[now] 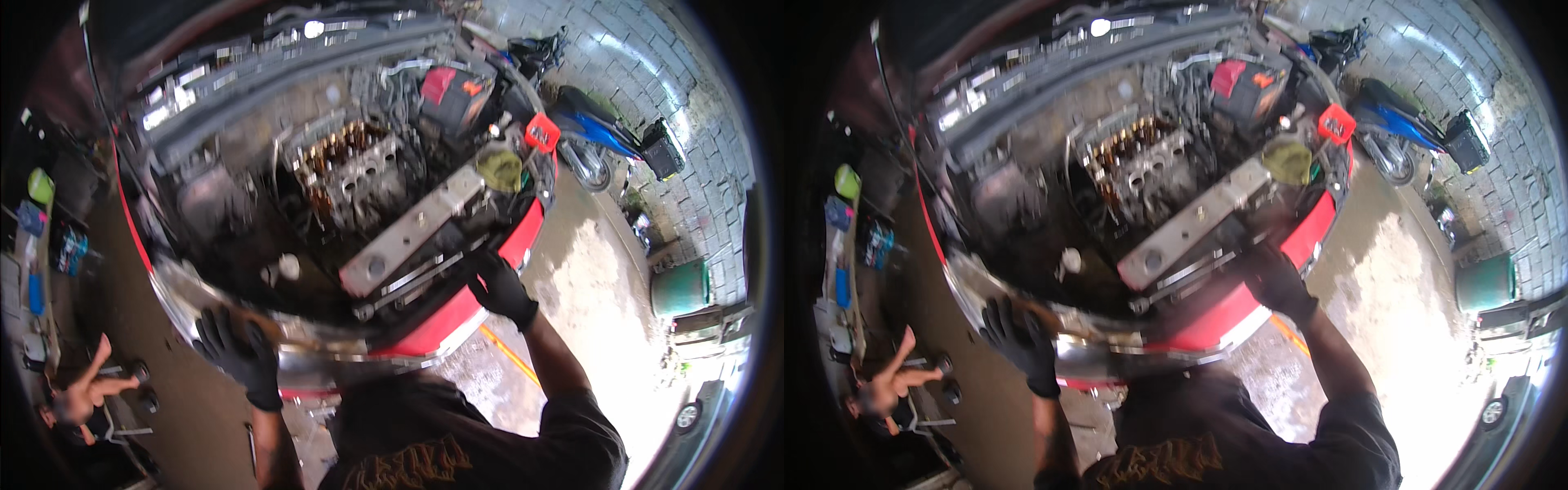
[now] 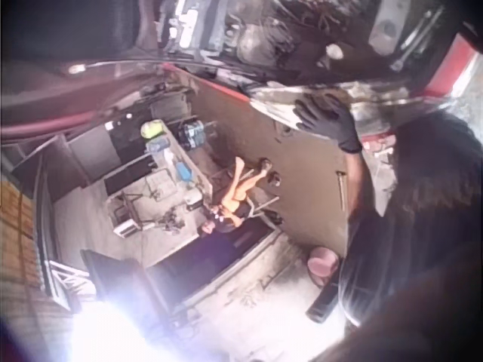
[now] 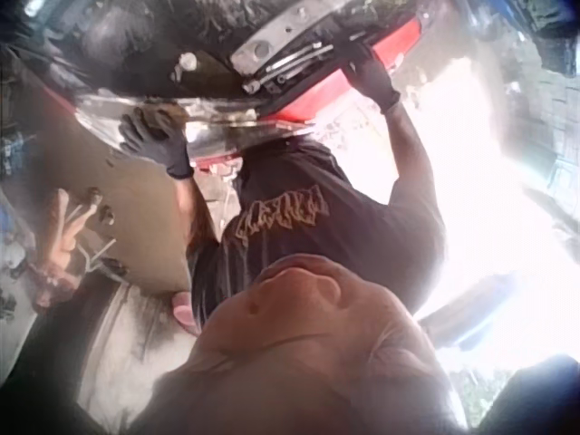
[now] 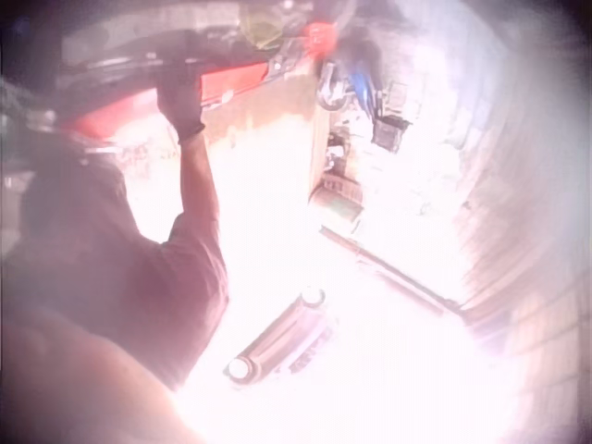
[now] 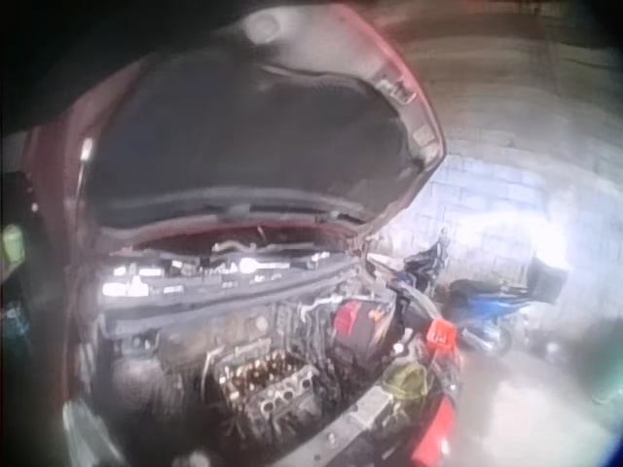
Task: The person opens the hood of a red car and works on the exposed engine. They use a socket wrench to loosen and remove bolts from the cylinder head, then wipe the area with a cloth. The person continues to remove bolts and clean the engine components throughout the clip.
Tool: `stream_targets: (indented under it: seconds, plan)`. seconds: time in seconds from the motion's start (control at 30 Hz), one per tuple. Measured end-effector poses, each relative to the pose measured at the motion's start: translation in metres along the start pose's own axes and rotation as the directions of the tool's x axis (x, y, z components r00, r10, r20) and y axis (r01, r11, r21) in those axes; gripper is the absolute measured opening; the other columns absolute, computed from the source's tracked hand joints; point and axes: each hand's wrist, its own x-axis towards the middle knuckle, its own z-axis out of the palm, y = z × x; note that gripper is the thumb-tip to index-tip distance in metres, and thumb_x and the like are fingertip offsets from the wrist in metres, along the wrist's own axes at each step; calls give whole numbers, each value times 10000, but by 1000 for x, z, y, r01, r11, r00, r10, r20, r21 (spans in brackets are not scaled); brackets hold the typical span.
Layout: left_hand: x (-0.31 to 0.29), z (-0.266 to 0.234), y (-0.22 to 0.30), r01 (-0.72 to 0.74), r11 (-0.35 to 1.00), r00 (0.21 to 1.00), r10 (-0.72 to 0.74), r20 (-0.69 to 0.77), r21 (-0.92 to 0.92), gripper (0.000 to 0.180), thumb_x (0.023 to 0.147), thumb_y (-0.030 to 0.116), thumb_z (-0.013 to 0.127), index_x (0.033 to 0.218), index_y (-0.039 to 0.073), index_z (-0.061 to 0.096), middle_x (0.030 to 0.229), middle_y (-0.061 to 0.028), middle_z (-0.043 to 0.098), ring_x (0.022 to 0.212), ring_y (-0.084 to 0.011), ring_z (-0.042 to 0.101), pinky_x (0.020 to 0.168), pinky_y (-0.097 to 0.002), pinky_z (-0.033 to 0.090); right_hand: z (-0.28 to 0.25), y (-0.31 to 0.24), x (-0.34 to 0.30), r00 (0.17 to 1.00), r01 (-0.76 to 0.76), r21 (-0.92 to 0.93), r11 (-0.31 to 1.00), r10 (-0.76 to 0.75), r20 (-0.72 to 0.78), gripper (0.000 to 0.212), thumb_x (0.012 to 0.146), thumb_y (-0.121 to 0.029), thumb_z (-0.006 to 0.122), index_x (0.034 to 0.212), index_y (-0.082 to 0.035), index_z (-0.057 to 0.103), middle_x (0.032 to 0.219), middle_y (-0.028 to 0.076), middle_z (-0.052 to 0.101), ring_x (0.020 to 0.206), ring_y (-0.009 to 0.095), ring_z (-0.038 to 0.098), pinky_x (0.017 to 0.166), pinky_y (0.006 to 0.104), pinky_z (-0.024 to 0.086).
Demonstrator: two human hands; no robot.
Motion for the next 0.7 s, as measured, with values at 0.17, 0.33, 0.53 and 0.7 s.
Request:
stream_targets:
  seconds: [0.17,0.33,0.53,0.7]
  plan:
    - [-7,-1,-7,-33,992,999,32,-10,-119,437,924,268,662,1314,73,641,1413,-148,606,1393,-391,467,1189,-559,234,41,15,22,991,-79,-147,986,94,98,413,917,-122,598,1323,-54,629,1353,189,597,1275,413,538,1069,498,439]
    - [-14,-2,3,-51,978,998,58,28,-200,426,902,262,684,1283,78,638,1390,-141,612,1373,-378,493,1191,-582,235,58,79,24,975,220,-449,866,-189,113,443,931,-301,623,1334,-121,646,1334,166,609,1284,382,543,1090,524,414]
    - [-15,-6,75,-137,666,952,293,88,-734,262,880,235,700,1067,54,671,1036,-173,663,1058,-372,605,1032,-543,409,40,56,75,903,320,-439,839,-130,410,303,758,-173,693,1048,-94,729,1052,141,695,1114,355,624,991,508,479]
    - [-9,21,138,-223,833,905,370,209,-506,261,828,274,745,961,59,678,881,-137,617,895,-351,577,850,-517,418,21,83,78,865,390,-124,912,-317,388,272,770,-187,724,1013,-69,697,1088,198,664,1031,397,629,909,529,515]
